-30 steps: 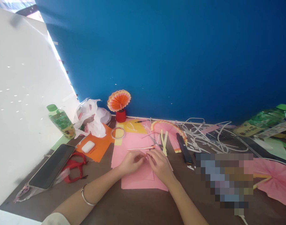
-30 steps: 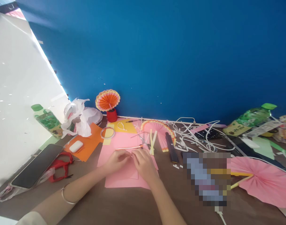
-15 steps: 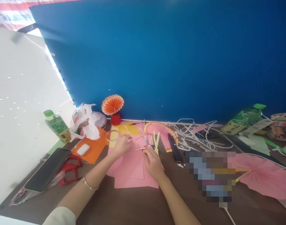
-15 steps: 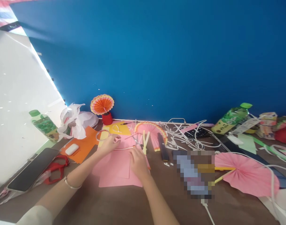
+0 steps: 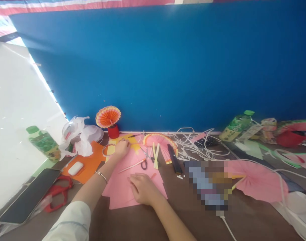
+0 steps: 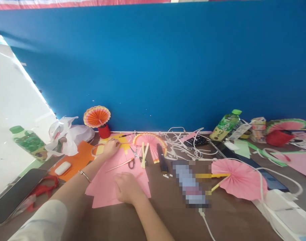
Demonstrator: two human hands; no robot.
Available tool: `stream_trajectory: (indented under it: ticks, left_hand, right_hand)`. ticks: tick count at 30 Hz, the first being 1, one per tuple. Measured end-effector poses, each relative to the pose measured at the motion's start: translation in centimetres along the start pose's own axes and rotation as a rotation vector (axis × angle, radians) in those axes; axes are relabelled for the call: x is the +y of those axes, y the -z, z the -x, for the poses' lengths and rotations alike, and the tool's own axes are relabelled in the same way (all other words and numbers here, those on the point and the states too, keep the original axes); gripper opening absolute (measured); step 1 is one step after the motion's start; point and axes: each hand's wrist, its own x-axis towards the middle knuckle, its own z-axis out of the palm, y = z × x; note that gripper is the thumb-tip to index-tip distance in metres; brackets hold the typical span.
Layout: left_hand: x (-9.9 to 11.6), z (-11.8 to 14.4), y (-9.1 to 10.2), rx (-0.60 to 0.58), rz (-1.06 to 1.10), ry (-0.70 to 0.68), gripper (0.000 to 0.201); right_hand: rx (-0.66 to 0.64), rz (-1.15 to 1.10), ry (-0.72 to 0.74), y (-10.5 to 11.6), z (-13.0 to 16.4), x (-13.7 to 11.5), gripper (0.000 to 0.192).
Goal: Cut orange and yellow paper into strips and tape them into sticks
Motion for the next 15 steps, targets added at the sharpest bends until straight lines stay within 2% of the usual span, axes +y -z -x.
stream_trajectory:
  ticks: [2,5,7,9,15]
  left_hand:
    - [0.1,0.3,0.3,0.029,-0.019,-0.007,0.021]
    - [1.3,2.0,0.7,0.048,-0.031,-0.080,0.019]
    - [2.3,3.7,0.8,0.005,-0.006,-0.211,0.014]
    - [3.2,5.1,0.7,-0.040,0.043,-0.315,0.022]
    - [3.7,6.4,-0.3,-0.132,0.156,-0.309,0.029]
  right_hand:
    - [-0.034,0.033,-0.023,0.6,0.1,-0.1,0.013]
    - [-0.032,0.068,-0.036,0.8,0.0,-0.3,0.010]
    - [-0.017,0.068,-0.041,0.7,-0.1,-0.3,0.009]
    - [-0.004,0.064,-0.053,0.5,-0.1,-0.3,0.009]
    - [0.002,0.038,-0.061,0.4,0.0,-0.2,0.010]
